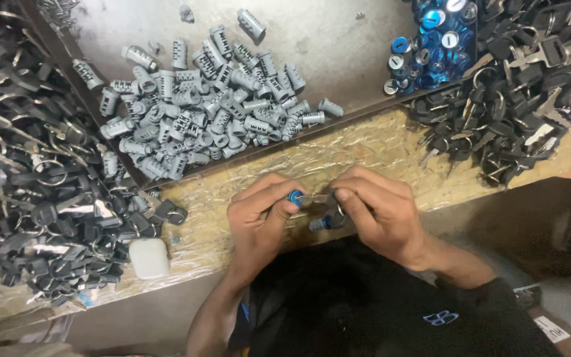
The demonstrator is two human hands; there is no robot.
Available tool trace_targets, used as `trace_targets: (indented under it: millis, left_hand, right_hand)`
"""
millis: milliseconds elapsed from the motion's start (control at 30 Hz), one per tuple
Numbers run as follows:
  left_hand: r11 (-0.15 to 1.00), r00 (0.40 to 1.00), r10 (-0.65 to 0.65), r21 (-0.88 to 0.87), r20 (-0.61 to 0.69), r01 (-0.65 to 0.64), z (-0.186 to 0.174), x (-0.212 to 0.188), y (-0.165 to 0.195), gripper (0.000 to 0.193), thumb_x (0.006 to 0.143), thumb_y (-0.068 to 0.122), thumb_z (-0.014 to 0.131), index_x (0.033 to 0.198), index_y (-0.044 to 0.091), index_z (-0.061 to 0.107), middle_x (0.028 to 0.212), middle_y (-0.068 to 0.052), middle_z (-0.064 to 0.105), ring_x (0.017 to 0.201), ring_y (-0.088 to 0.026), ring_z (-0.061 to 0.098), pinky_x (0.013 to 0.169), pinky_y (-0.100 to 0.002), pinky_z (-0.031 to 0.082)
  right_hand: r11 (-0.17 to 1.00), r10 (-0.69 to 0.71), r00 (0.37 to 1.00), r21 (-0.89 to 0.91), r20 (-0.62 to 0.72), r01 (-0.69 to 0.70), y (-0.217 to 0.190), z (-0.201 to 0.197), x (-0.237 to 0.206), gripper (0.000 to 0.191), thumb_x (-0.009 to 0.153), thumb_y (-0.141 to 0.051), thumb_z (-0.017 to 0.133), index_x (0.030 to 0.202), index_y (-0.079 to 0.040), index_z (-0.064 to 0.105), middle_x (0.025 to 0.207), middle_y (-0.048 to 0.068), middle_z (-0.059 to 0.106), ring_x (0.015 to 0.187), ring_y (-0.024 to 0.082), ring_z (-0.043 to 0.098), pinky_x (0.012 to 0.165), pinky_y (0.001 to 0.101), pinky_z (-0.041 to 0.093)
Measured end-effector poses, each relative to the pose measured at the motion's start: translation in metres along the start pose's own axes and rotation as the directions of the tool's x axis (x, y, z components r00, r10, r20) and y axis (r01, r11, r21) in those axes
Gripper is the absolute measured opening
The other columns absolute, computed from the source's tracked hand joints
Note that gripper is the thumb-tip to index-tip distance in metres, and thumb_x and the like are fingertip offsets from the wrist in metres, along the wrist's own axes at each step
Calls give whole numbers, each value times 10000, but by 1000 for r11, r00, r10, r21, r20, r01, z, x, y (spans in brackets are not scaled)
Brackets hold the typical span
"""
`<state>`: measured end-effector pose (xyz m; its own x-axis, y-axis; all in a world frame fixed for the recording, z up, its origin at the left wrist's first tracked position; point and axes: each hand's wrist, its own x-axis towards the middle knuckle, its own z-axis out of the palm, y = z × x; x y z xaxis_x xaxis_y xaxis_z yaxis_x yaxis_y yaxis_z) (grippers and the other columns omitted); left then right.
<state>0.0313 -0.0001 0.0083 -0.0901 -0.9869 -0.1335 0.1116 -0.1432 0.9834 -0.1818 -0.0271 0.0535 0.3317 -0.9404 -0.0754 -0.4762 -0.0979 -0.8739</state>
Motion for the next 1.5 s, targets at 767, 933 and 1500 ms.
trace_targets:
  millis: [767,933,1500]
  left_hand:
    - [986,999,-32,164,-4,33,21,3,11,270,934,47,685,1194,-24,694,925,-127,722,745,-217,707,632,-267,549]
    - [982,969,-23,177,-246,68,17,4,5,105,988,35,633,1028,-18,714,850,-103,717,728,-175,703,685,-273,557]
    - [977,964,-45,188,-261,97,19,11,-1,107,965,51,662,897,-14,715,758,-104,676,641,-199,648,605,-297,506]
  right_hand:
    - [951,124,671,-281,731,130,-13,-75,112,264,986,-252,593,833,-71,709,636,27,642,539,196,606,518,319,500]
    - [999,33,998,32,50,-35,7,-101,196,272,1159,-183,540,1004,10,653,866,71,684,704,170,654,628,283,492]
    - [428,-455,877,-826,156,368,37,-78,216,37,958,5,716,989,13,700,955,164,644,899,358,653,750,432,521]
